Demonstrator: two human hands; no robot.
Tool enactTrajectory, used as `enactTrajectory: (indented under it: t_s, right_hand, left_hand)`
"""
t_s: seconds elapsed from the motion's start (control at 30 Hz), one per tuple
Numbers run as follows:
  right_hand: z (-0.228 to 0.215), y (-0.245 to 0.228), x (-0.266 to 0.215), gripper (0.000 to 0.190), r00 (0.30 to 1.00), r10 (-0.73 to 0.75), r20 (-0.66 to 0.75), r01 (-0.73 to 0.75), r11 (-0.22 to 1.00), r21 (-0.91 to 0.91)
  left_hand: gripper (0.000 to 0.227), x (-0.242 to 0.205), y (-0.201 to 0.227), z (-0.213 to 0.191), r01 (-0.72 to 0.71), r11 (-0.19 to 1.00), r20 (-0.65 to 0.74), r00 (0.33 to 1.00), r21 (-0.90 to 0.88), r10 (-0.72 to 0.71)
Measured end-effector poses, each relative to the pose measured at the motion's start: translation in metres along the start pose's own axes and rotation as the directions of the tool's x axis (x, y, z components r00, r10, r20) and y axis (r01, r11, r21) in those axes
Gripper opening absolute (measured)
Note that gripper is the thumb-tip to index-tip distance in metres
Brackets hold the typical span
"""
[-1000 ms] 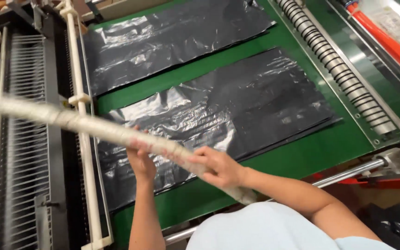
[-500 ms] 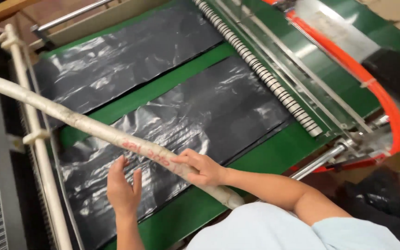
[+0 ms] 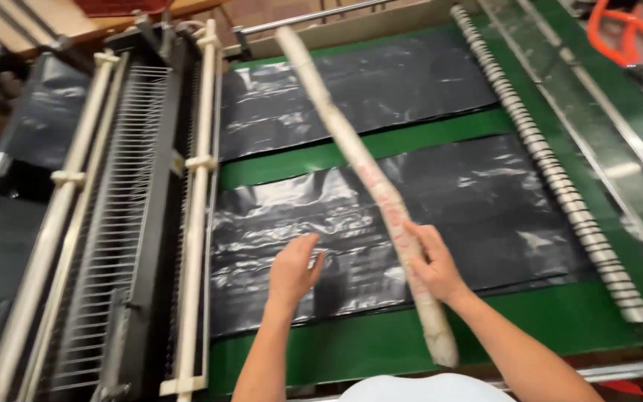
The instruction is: Using a long tube to flatten and smooth plastic bags on a conveyor belt as they exit a production machine.
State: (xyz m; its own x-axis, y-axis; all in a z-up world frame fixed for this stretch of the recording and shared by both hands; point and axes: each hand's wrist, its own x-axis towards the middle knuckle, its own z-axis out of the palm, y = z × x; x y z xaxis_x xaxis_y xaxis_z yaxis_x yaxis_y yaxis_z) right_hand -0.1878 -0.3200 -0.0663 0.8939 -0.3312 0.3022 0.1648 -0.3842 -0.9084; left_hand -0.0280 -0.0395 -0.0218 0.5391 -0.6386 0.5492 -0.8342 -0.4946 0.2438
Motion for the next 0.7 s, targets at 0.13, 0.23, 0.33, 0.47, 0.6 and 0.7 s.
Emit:
enactTrajectory:
  t_s: [0.13,0.23,0.33,0.47,0.6,0.7]
  right_hand:
    - [0.001,-0.004,-0.001,0.077,1.0,0.012,-0.013,-0.012,1.0,-0.005]
    - [-0.001,-0.008,0.001,0.076,0.998,0.057,-0.028,-0.057,0.998,0.003]
    - [0.002,-0.007,0.006,0.075,0.995,0.103,-0.01,-0.102,0.994,0.028]
    - [0.006,-0.005,0.0,0.072,0.999,0.042,-0.006,-0.041,0.999,0.025]
    - [0.014,-0.01,-0.007,0.072,0.999,-0.046,0.009,0.046,0.999,0.014]
    - [0.029,-0.026,-0.014,0.072,0.99,-0.132,0.05,0.13,0.991,0.031]
  left_hand:
    - [0.027,-0.009,-0.003,0.0,-0.03,1.0,0.035,0.999,-0.009,0.03]
    - [0.021,-0.006,-0.003,0.002,-0.003,0.999,0.031,1.0,0.034,0.002]
    - [0.019,-0.002,-0.006,-0.004,0.036,0.999,0.028,0.999,-0.019,-0.035]
    - [0.025,-0.003,-0.007,-0.006,0.057,0.998,-0.006,0.998,0.004,-0.057]
    - [0.03,0.0,0.005,-0.017,0.146,0.977,-0.023,0.988,-0.156,-0.151]
    - [0.053,0.0,0.016,-0.027,0.302,0.902,0.157,0.951,-0.309,-0.265]
